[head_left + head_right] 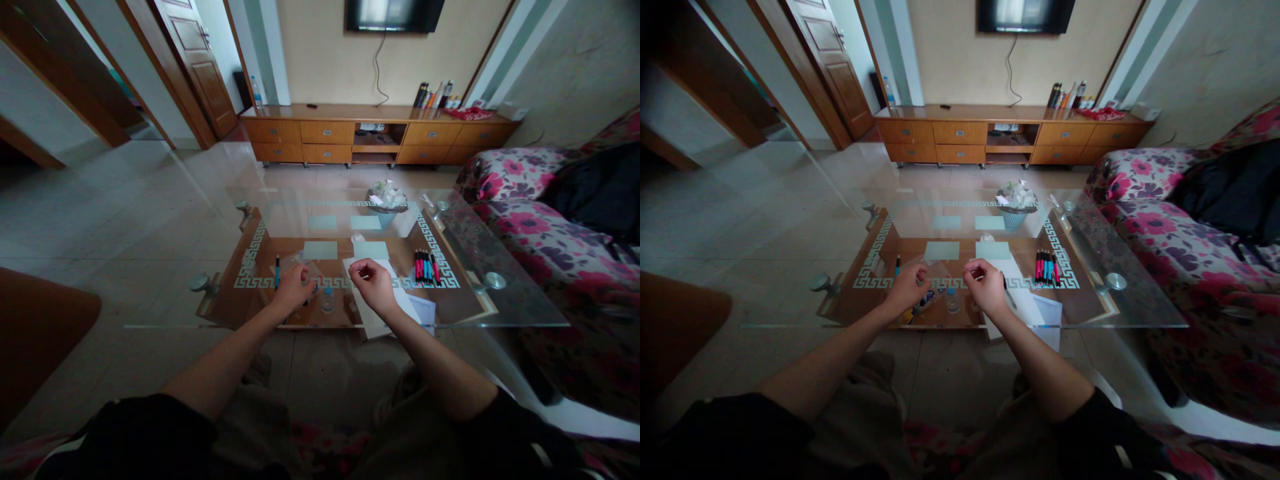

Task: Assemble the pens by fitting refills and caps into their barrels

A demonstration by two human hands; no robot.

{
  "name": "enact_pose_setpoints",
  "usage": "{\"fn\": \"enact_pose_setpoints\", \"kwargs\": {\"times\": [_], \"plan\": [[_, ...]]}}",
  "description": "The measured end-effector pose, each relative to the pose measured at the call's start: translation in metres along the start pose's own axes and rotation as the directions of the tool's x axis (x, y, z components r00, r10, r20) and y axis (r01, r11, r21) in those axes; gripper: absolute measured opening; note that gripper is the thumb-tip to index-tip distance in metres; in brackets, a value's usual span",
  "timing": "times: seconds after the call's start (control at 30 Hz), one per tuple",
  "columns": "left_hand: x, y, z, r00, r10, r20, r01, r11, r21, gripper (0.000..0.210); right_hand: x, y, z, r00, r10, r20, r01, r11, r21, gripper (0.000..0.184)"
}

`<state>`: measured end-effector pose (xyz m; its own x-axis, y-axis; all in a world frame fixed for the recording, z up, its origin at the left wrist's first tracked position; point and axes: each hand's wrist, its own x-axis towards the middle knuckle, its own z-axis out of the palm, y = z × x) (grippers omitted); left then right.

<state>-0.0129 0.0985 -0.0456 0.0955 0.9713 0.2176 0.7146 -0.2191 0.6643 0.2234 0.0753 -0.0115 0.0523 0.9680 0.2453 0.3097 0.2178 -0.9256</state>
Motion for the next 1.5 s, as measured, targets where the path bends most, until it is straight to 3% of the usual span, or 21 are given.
{"fn": "enact_pose_setpoints", "kwargs": {"times": [0.27, 0.37, 0.47, 0.53, 0.63, 0.7, 0.77, 1.03, 1.27, 1.5], "plan": [[-0.003, -0.007, 0.011, 0.988, 0.061, 0.141, -0.075, 0.992, 0.1, 0.017, 0.002, -0.001, 0.0, 0.999, 0.033, -0.024, -0.032, 0.999, 0.022, 0.022], [-0.002, -0.004, 0.01, 0.99, 0.068, 0.122, -0.069, 0.998, 0.011, 0.022, 0.001, 0.0, 0.0, 0.999, 0.029, -0.017, -0.028, 0.999, 0.022, 0.022], [-0.002, 0.007, 0.011, 0.993, 0.043, 0.112, -0.016, 0.974, -0.226, 0.02, 0.0, 0.0, 0.001, 1.0, 0.014, 0.014, -0.014, 1.0, 0.021, 0.02], [-0.002, 0.016, 0.013, 0.988, -0.046, 0.15, 0.111, 0.878, -0.466, 0.023, 0.0, 0.001, 0.002, 0.999, 0.003, 0.035, -0.004, 1.0, 0.025, 0.02], [-0.005, 0.03, 0.016, 0.942, -0.142, 0.304, 0.332, 0.527, -0.782, 0.034, -0.001, 0.001, 0.003, 0.999, 0.001, 0.048, -0.002, 1.0, 0.029, 0.021], [-0.006, 0.038, 0.016, 0.923, -0.138, 0.36, 0.385, 0.358, -0.851, 0.036, -0.001, 0.002, 0.003, 0.999, 0.005, 0.053, -0.007, 1.0, 0.03, 0.021], [-0.008, 0.042, 0.014, 0.918, -0.128, 0.377, 0.398, 0.289, -0.871, 0.035, -0.001, 0.002, 0.003, 0.999, 0.004, 0.054, -0.006, 1.0, 0.028, 0.021], [-0.009, 0.04, 0.012, 0.935, -0.131, 0.331, 0.354, 0.434, -0.828, 0.033, -0.001, 0.003, 0.003, 0.999, 0.005, 0.052, -0.006, 1.0, 0.031, 0.02], [-0.011, 0.037, 0.014, 0.933, -0.019, 0.361, 0.285, 0.654, -0.701, 0.035, 0.0, 0.002, 0.003, 0.998, 0.014, 0.064, -0.019, 0.997, 0.076, 0.021], [-0.012, 0.035, 0.016, 0.938, 0.027, 0.345, 0.217, 0.731, -0.647, 0.034, -0.002, -0.001, 0.006, 0.99, 0.014, 0.14, -0.031, 0.992, 0.119, 0.02]]}}
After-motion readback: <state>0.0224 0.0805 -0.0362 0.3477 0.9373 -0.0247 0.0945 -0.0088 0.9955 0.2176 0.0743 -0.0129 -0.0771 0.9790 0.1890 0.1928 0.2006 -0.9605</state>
